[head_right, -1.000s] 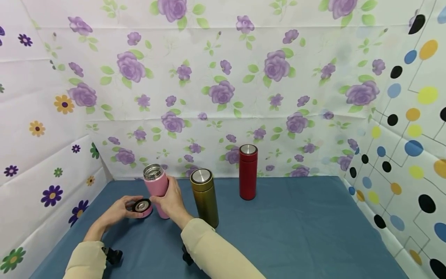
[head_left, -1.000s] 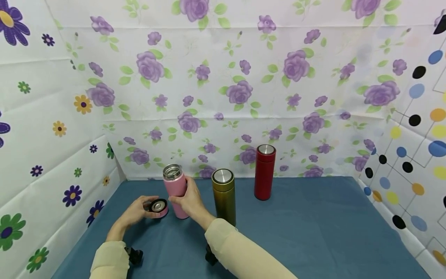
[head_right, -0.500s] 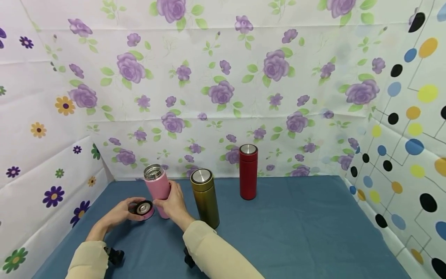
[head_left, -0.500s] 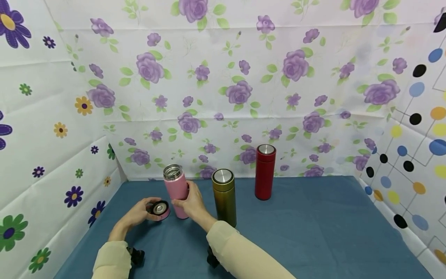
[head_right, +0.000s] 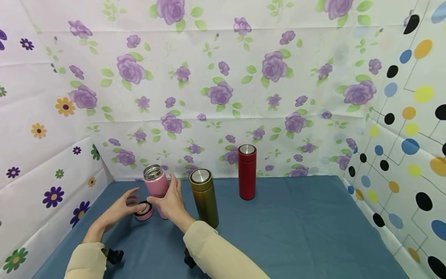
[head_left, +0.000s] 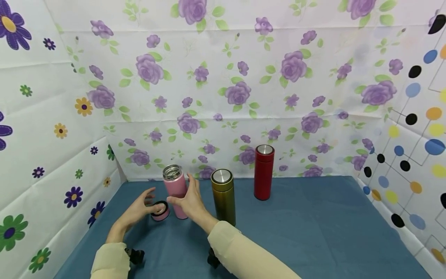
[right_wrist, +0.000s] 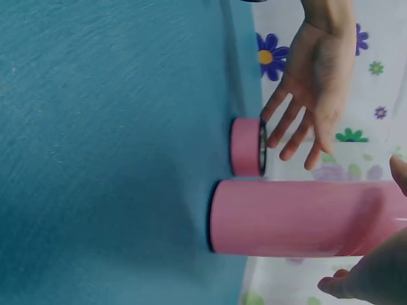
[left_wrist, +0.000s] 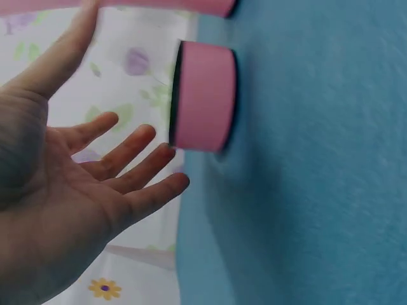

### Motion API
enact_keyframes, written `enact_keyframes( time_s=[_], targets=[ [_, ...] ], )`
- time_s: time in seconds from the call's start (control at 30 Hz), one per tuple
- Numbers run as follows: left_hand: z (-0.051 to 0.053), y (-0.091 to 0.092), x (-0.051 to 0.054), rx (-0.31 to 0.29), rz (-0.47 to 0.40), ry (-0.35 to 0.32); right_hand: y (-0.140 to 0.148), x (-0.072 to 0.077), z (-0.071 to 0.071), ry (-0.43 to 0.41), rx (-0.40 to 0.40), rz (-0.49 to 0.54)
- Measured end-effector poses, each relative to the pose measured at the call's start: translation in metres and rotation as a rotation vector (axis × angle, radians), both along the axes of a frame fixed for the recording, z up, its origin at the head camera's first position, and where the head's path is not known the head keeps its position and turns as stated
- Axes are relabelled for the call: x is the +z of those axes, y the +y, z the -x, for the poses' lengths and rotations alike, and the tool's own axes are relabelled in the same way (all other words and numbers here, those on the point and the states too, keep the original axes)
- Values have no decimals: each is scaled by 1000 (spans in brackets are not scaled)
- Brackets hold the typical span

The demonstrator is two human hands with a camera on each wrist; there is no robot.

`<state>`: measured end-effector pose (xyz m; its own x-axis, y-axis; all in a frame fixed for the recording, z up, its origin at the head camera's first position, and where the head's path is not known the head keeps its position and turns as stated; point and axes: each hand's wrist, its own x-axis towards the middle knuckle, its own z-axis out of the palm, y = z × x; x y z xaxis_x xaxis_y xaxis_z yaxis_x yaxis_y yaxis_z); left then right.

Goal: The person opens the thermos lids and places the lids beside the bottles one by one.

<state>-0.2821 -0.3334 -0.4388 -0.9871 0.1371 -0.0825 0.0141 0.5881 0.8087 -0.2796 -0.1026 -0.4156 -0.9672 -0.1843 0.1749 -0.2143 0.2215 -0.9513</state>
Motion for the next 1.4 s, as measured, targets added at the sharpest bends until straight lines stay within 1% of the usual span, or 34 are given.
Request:
enact_keyframes(
  time_s=[0.1,0.17,0.27,0.43,0.57,0.73,0.87,0.97,1.07,1.2,1.4],
  targets=[
    [-4,4,10,32,-25,41,2,9,-6,5,-2,24],
    [-6,6,15,51,-41,83,5,16,-12,13,2,45],
    [-11,10,23,75,-42,154,11,25,-21,44,18,55],
    [-20,17,40,121,-70,269,21,37,-33,114,69,12],
    [-26,28,56,139,-104,369,30,46,-43,156,120,1],
    [-34,41,71,119,-156,459,42,59,-60,201,188,36],
    [-41,51,81,97,-196,531,51,68,-71,263,231,61],
    [-45,59,89,83,-224,589,60,75,-76,319,253,67],
    [-48,65,97,60,-244,632,71,81,-80,338,269,81],
    [-50,76,106,15,-252,654,83,85,-84,330,274,94],
    [-54,95,116,-61,-252,636,103,88,-88,390,272,102]
  ],
)
